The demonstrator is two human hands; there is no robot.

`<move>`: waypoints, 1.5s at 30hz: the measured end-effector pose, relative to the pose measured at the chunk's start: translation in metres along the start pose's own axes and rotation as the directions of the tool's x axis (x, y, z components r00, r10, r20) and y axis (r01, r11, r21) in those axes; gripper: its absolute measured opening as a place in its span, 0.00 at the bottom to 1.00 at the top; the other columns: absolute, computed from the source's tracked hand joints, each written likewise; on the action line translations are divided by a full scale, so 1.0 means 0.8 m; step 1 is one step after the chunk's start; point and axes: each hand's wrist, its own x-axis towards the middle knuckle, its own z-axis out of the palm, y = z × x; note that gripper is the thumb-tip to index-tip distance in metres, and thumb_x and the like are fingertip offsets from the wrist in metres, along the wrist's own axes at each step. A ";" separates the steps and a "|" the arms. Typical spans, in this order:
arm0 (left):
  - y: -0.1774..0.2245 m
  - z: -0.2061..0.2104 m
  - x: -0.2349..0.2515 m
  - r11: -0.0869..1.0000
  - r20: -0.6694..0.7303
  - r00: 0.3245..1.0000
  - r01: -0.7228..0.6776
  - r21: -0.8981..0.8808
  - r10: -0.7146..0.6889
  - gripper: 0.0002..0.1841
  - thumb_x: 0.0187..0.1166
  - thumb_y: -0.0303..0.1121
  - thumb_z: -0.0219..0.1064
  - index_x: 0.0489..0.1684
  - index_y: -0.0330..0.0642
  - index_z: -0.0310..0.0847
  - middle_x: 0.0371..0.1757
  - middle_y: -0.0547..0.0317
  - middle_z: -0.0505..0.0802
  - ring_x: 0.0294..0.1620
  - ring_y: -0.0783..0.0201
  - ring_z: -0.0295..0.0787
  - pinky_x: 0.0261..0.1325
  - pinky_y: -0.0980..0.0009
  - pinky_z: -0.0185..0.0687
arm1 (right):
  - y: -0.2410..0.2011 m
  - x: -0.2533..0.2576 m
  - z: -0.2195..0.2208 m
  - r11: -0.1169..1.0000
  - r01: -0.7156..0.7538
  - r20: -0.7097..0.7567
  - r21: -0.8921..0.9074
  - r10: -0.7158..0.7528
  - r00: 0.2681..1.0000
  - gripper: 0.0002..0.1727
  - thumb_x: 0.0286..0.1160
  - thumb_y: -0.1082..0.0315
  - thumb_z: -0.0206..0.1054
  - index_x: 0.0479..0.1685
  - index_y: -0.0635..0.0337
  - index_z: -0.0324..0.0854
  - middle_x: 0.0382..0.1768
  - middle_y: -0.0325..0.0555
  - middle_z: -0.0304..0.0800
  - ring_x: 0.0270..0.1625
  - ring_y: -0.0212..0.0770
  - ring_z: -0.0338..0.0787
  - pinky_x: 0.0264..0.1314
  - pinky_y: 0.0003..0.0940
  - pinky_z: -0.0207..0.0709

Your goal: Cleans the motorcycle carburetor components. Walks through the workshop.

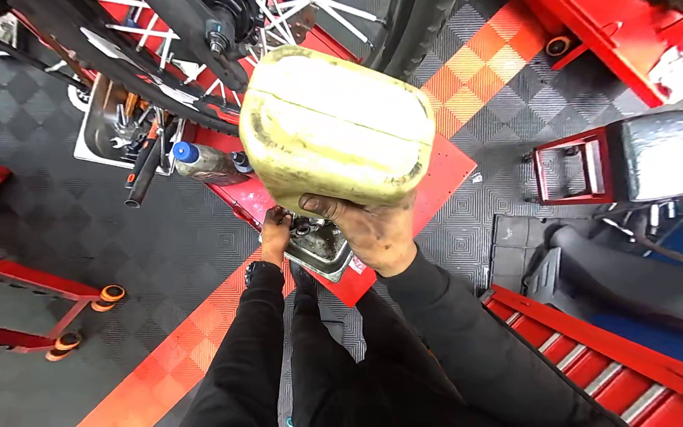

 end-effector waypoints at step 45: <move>-0.015 -0.006 -0.037 0.852 0.128 0.904 -0.427 0.304 0.408 0.12 0.77 0.26 0.72 0.56 0.41 0.88 0.51 0.54 0.95 0.49 0.61 0.95 0.57 0.52 0.91 | 0.021 0.012 -0.055 0.996 -0.075 -0.077 0.050 0.079 0.994 0.43 0.48 0.73 0.90 0.67 0.75 0.70 0.52 0.58 0.91 0.56 0.49 0.94 0.65 0.50 0.91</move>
